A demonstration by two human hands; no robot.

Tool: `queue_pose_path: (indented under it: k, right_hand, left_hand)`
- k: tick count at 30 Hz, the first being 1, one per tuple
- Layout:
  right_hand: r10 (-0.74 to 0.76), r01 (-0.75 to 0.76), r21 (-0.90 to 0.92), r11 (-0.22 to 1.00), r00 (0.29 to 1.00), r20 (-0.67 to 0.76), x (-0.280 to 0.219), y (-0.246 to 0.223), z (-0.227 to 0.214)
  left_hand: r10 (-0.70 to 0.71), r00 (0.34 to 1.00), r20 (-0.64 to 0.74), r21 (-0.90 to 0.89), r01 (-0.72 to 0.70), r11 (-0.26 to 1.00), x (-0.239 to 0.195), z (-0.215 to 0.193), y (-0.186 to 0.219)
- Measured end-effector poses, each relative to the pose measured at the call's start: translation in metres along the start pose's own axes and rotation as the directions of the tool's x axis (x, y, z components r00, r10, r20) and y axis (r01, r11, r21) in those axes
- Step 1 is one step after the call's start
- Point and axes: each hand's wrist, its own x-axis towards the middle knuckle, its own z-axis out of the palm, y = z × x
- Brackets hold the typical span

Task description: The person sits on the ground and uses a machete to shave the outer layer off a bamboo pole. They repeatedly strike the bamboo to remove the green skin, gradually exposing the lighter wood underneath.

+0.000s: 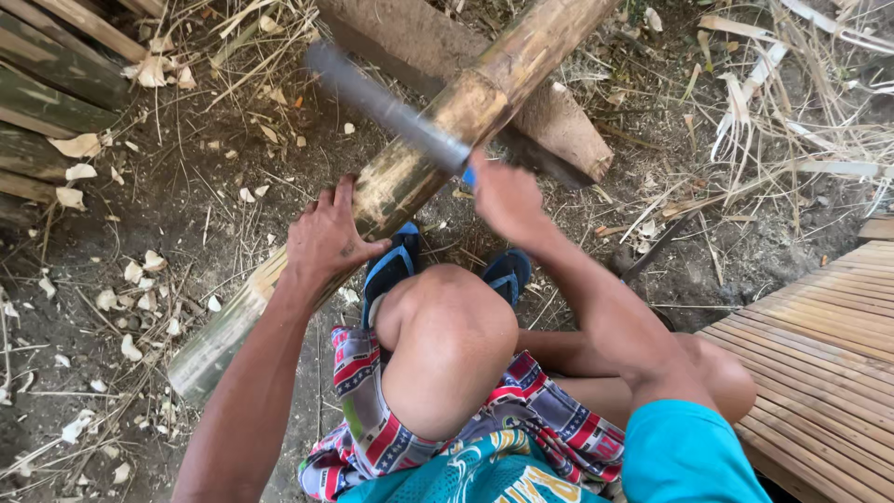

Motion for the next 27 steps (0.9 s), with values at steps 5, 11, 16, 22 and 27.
queue_pose_path:
  k: [5, 11, 16, 22, 27]
  right_hand:
    - [0.186, -0.177, 0.085, 0.981, 0.975, -0.122, 0.017, 0.045, -0.028]
    - [0.128, -0.128, -0.001, 0.992, 0.991, 0.048, 0.005, 0.02, -0.003]
    - [0.316, -0.279, 0.247, 0.928, 0.941, -0.121, 0.026, 0.072, -0.016]
    - [0.309, -0.308, 0.04, 0.951, 0.951, -0.017, 0.026, 0.034, -0.036]
    - [-0.108, 0.109, -0.118, 0.987, 0.994, 0.018, -0.018, -0.012, -0.022]
  left_hand:
    - [0.073, 0.991, -0.111, 0.094, -0.063, 0.994, 0.001, 0.004, 0.006]
    - [-0.041, 0.998, 0.051, 0.015, 0.041, 0.999, -0.001, -0.004, 0.008]
    - [-0.001, 1.0, -0.005, 0.061, 0.001, 0.998, -0.006, -0.001, 0.009]
    - [0.01, 0.997, -0.075, 0.065, -0.005, 0.998, -0.01, 0.005, 0.017]
    - [0.019, 0.994, -0.109, 0.097, -0.009, 0.995, -0.017, 0.016, 0.02]
